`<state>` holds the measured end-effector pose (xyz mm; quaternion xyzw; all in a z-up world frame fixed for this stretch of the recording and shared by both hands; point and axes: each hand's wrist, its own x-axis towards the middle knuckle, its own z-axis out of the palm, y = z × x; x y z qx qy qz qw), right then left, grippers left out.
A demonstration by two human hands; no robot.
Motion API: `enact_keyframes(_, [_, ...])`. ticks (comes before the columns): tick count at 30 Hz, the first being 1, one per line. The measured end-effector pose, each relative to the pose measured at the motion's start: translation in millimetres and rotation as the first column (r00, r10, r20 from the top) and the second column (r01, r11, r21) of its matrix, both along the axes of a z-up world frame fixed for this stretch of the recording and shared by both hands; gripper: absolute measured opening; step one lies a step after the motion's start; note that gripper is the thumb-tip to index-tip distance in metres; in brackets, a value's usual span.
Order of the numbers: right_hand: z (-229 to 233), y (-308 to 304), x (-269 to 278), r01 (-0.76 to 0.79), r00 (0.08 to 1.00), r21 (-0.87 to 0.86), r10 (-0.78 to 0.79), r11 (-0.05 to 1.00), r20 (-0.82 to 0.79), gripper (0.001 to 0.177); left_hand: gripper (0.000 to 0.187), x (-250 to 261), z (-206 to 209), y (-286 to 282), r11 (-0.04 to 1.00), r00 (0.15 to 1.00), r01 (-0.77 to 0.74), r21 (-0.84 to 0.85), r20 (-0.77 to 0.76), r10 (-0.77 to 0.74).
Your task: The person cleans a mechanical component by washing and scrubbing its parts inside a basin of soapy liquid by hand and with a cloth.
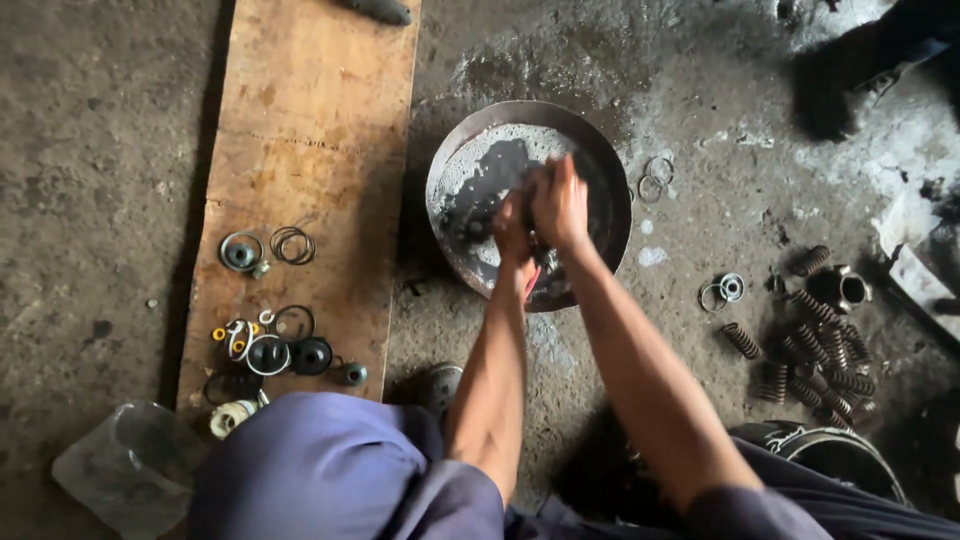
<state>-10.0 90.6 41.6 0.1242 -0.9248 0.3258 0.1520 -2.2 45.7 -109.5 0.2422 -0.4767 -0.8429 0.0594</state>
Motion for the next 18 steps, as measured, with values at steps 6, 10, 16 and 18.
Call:
enact_keyframes(6, [-6.2,2.7,-22.7,0.053,0.994,0.074,-0.059,0.996,0.092,0.011,0.041,6.1,30.5,4.9,0.993,0.99,-0.111,0.035,-0.085,0.113])
enact_keyframes(10, [15.4,3.4,54.9,-0.011,0.998,0.002,0.011,1.0,0.054,0.009,0.039,15.6,64.5,-23.3,0.967,0.99,-0.138,0.216,0.013,0.139])
enact_keyframes(16, [-1.8,14.5,-1.9,0.078,0.997,-0.046,-0.078,0.996,-0.01,0.01,0.044,16.0,50.1,-6.3,1.0,0.998,-0.009,-0.018,-0.06,0.008])
enact_keyframes(18, [-5.7,19.4,-31.0,0.119,0.993,-0.072,-0.119,0.99,-0.001,0.01,0.047,11.8,51.7,-4.1,0.987,0.996,0.055,-0.148,-0.063,-0.065])
